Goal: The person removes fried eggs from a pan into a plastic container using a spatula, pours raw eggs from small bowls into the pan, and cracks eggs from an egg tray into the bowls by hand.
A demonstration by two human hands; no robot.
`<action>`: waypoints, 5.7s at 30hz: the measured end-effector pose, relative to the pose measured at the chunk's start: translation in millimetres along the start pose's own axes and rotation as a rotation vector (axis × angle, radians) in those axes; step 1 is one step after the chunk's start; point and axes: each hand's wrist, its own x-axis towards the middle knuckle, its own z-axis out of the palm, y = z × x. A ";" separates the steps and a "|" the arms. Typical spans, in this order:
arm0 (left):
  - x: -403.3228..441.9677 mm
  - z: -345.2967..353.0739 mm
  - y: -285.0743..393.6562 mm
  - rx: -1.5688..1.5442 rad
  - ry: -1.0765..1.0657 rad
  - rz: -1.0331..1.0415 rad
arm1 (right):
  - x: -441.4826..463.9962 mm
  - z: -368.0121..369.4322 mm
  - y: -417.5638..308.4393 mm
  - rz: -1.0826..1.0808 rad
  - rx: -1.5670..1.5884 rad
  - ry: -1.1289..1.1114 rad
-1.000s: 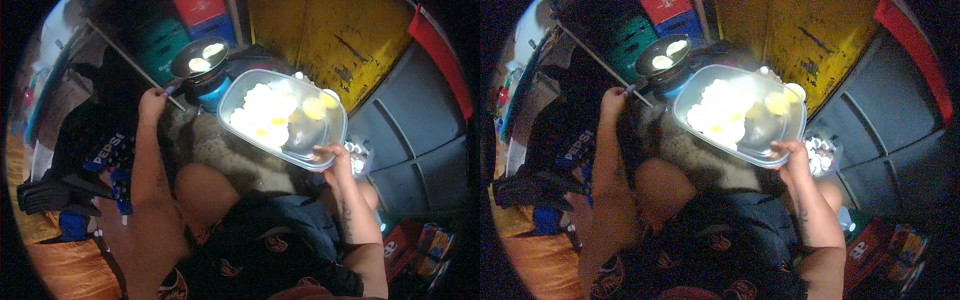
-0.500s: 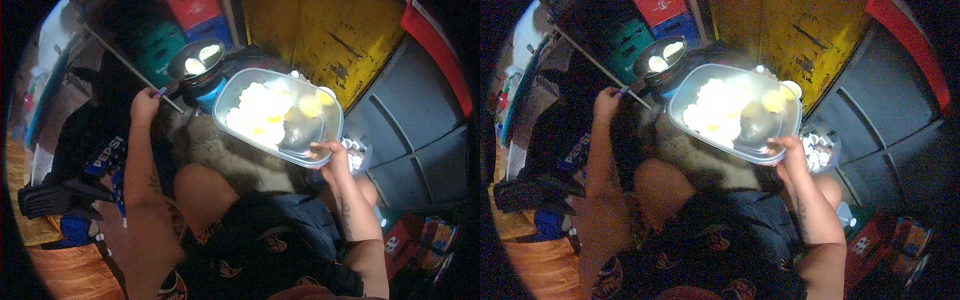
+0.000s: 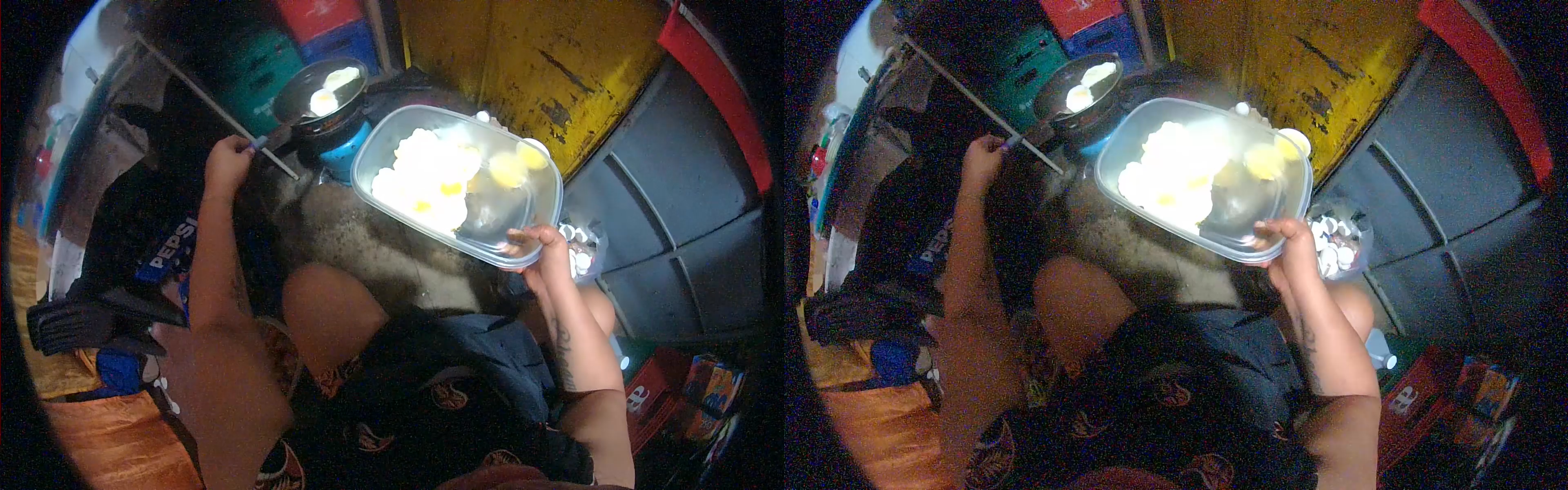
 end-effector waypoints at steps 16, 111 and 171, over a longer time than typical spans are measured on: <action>11.0 50.8 -31.5 -0.281 -0.044 0.101 | -8.4 22.4 -5.8 -0.002 0.123 0.099; -108.9 28.6 -5.8 -0.536 0.225 -0.017 | 35.5 12.8 12.3 0.035 0.111 -0.171; -224.5 37.2 95.5 0.033 0.142 0.554 | 41.3 -31.1 24.6 0.058 -0.061 -0.149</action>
